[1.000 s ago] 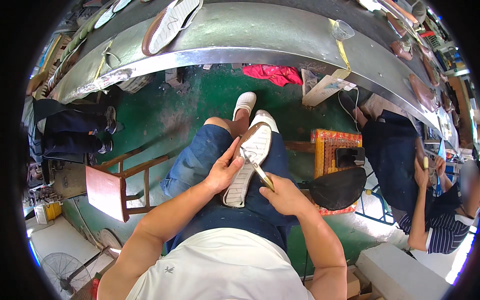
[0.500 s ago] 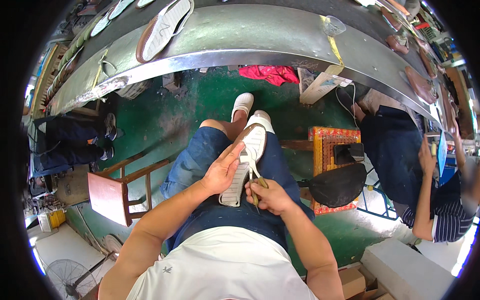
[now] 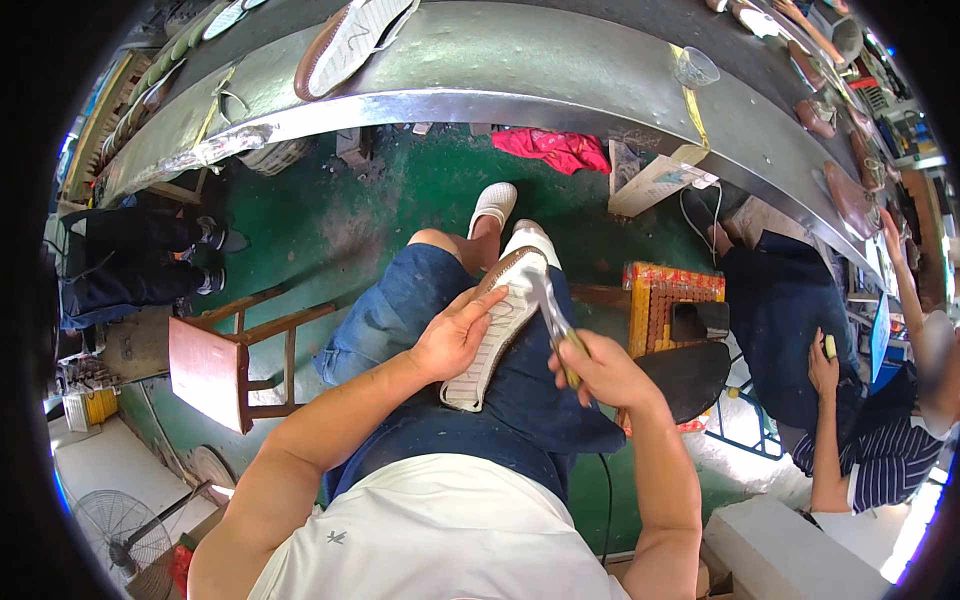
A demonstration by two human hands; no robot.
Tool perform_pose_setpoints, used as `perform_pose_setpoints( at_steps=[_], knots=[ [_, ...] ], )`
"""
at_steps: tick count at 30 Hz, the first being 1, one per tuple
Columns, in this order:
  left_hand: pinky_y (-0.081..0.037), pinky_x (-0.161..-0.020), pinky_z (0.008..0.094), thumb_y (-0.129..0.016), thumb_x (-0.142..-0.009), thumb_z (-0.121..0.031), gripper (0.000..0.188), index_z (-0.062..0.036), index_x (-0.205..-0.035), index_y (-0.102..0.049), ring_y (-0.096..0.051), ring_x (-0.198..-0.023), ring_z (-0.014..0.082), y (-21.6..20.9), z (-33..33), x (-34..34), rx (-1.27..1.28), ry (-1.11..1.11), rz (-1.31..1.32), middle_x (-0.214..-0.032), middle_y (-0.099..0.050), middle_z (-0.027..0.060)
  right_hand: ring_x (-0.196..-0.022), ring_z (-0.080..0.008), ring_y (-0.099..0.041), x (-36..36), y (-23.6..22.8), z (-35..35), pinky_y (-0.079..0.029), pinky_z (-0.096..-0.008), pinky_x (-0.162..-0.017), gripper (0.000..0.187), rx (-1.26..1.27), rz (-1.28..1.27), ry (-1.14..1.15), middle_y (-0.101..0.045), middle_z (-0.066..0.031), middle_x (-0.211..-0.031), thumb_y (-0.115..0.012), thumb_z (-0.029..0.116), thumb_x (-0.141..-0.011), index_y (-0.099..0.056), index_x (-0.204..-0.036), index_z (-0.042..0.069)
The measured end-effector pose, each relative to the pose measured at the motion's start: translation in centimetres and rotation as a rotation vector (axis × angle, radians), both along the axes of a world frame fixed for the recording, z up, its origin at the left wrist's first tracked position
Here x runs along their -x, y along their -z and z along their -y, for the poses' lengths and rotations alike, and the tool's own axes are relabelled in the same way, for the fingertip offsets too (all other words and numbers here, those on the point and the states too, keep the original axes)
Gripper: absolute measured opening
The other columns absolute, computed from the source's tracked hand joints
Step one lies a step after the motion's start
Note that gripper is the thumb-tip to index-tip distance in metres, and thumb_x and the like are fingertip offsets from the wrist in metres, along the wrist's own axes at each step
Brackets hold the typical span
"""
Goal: Using a small scraping tool to clean or roughen the edges of shoe soles on a production line.
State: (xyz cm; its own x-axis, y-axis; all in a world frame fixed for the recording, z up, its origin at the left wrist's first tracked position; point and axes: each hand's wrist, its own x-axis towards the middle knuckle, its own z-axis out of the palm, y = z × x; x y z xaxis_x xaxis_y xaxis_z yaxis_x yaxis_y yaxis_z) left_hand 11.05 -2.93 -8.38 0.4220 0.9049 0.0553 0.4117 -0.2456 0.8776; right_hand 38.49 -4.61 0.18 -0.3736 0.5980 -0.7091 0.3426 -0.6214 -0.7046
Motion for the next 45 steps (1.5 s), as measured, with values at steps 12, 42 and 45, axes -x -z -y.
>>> perform_pose_setpoints(
  at_steps=[12, 42, 45],
  knots=[
    [-0.039, -0.115, 0.0439, -0.049, -0.104, -0.018, 0.066, -0.0065, -0.161, -0.018, -0.044, -0.139, 0.0456, 0.5, 0.5, 0.1, 0.02, -0.002, -0.043, -0.154, -0.037, 0.03, -0.07, -0.0283, -0.069, 4.2, 0.2, -3.4, -0.054, -0.0408, -0.069, 0.048, -0.445, 0.328, -0.188, -0.069, -0.0162, -0.078, -0.041, 0.037, -0.109, -0.06, -0.093, -0.003],
    [-0.041, -0.112, 0.038, -0.067, -0.097, -0.022, 0.076, -0.0018, -0.158, -0.026, -0.054, -0.133, 0.0324, -1.3, -1.7, 1.5, 0.588, 0.028, 0.077, -0.143, -0.054, 0.0231, -0.077, -0.0396, -0.066, 2.4, -0.3, 2.6, -0.051, -0.0474, -0.071, 0.036, -0.434, 0.356, -0.225, -0.068, -0.0212, -0.08, -0.054, 0.034, -0.104, -0.062, -0.098, 0.0],
    [-0.042, -0.112, 0.0348, -0.07, -0.096, -0.017, 0.079, -0.006, -0.16, -0.026, -0.053, -0.131, 0.0223, -0.9, -3.0, 2.0, 0.809, 0.051, 0.176, -0.144, -0.054, 0.0142, -0.073, -0.0369, -0.068, 2.1, -1.8, 3.3, -0.052, -0.0425, -0.071, 0.035, -0.266, 0.278, -0.253, -0.068, -0.0194, -0.077, -0.056, 0.031, -0.103, -0.065, -0.098, -0.002]
  ],
)
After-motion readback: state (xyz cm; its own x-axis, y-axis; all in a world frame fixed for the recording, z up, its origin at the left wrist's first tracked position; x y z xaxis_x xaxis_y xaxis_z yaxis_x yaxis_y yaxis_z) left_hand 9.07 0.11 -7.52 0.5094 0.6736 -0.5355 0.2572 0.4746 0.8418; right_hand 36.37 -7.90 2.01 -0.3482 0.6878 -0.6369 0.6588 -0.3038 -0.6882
